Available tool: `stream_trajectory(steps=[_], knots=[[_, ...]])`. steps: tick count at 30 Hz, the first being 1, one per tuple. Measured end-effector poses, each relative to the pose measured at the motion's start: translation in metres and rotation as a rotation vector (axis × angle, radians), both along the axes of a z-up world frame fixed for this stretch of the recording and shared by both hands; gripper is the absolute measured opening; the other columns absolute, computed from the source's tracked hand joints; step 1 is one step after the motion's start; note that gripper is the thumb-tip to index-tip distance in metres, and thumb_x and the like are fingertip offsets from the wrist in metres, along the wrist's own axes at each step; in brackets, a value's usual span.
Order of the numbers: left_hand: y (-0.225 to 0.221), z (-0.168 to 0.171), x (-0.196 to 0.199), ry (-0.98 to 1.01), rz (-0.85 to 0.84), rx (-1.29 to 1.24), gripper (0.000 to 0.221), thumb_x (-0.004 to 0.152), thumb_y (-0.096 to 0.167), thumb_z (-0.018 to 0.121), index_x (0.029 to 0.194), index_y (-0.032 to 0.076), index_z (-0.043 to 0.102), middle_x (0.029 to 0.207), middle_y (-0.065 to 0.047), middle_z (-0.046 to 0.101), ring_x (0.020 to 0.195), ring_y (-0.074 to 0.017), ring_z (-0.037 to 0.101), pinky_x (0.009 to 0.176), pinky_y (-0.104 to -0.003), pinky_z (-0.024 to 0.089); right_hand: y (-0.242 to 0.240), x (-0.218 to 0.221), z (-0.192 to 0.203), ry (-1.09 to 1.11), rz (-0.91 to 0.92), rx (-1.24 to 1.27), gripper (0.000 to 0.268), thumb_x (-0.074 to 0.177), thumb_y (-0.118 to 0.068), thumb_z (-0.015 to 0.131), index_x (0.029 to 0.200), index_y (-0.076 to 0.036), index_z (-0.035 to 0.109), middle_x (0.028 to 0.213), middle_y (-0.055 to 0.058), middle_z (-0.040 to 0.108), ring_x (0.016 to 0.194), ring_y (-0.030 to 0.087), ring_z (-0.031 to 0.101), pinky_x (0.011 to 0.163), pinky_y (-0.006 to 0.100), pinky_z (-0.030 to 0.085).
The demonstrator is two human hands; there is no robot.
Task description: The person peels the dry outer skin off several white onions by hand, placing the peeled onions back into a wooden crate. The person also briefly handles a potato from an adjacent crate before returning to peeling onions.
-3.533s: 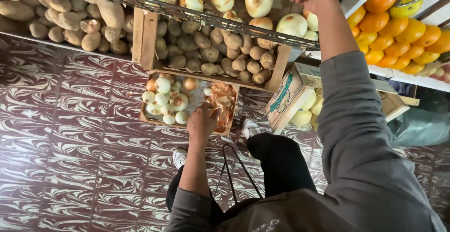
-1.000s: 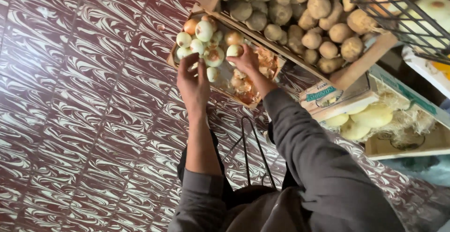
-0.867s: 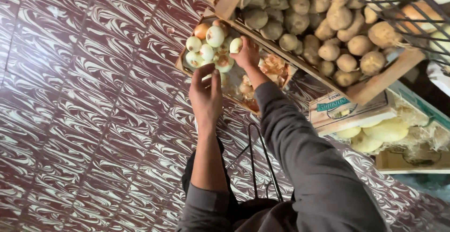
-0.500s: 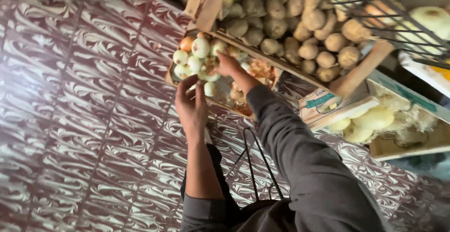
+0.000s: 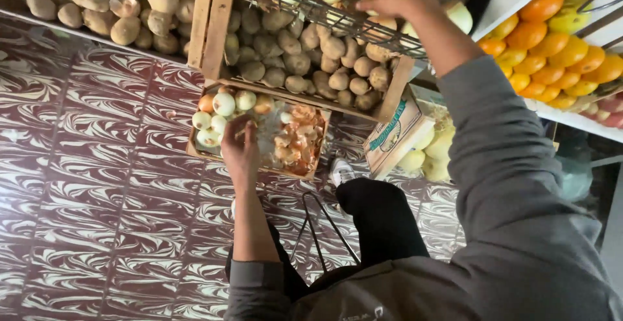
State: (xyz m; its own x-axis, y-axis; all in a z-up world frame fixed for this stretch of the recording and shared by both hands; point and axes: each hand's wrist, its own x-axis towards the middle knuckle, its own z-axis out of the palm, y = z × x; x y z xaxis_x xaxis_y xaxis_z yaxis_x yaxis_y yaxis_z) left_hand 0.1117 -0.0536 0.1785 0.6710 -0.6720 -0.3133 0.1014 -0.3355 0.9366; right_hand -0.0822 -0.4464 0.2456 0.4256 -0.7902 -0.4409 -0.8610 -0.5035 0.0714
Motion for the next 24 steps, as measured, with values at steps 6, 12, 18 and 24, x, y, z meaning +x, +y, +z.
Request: stream_trajectory(steps=[6, 12, 18, 24], knots=[[-0.013, -0.021, -0.018, -0.09, -0.145, -0.007, 0.021, 0.1, 0.019, 0.059, 0.114, 0.007, 0.066, 0.104, -0.007, 0.075, 0.063, -0.011, 0.067, 0.053, -0.024, 0.057, 0.01, -0.003, 0.014, -0.297, -0.19, -0.193, 0.083, 0.083, -0.06, 0.086, 0.136, -0.004, 0.056, 0.137, 0.02, 0.052, 0.12, 0.043, 0.05, 0.091, 0.053, 0.046], [-0.015, 0.006, -0.033, 0.402, 0.0, -0.226, 0.026, 0.097, 0.017, 0.067, 0.118, 0.002, 0.068, 0.108, -0.017, 0.068, 0.091, -0.0218, 0.067, 0.086, -0.039, 0.059, 0.162, -0.077, 0.042, -1.567, -0.918, 0.587, 0.063, 0.078, -0.057, 0.061, 0.125, -0.014, 0.058, 0.107, 0.011, 0.074, 0.057, 0.025, 0.063, 0.032, 0.028, 0.042], [-0.024, -0.019, -0.063, 0.653, -0.492, -0.759, 0.132, 0.061, 0.033, 0.1, 0.164, 0.013, 0.019, 0.168, -0.026, 0.006, 0.148, -0.052, 0.016, 0.114, -0.064, 0.032, 0.29, 0.016, -0.009, -1.598, -1.121, 1.127, 0.07, 0.084, -0.075, 0.052, 0.101, -0.008, 0.059, 0.072, 0.015, 0.068, 0.027, 0.019, 0.045, 0.017, 0.021, 0.02], [-0.013, -0.029, -0.052, 0.526, -0.165, -0.663, 0.089, 0.083, 0.017, 0.088, 0.155, 0.013, 0.036, 0.137, -0.022, 0.049, 0.126, -0.0299, 0.053, 0.105, -0.049, 0.05, 0.291, 0.019, -0.1, -1.08, -0.872, 0.58, 0.084, 0.093, -0.08, 0.043, 0.112, 0.001, 0.055, 0.081, 0.025, 0.066, 0.048, 0.03, 0.067, 0.032, 0.035, 0.052]])
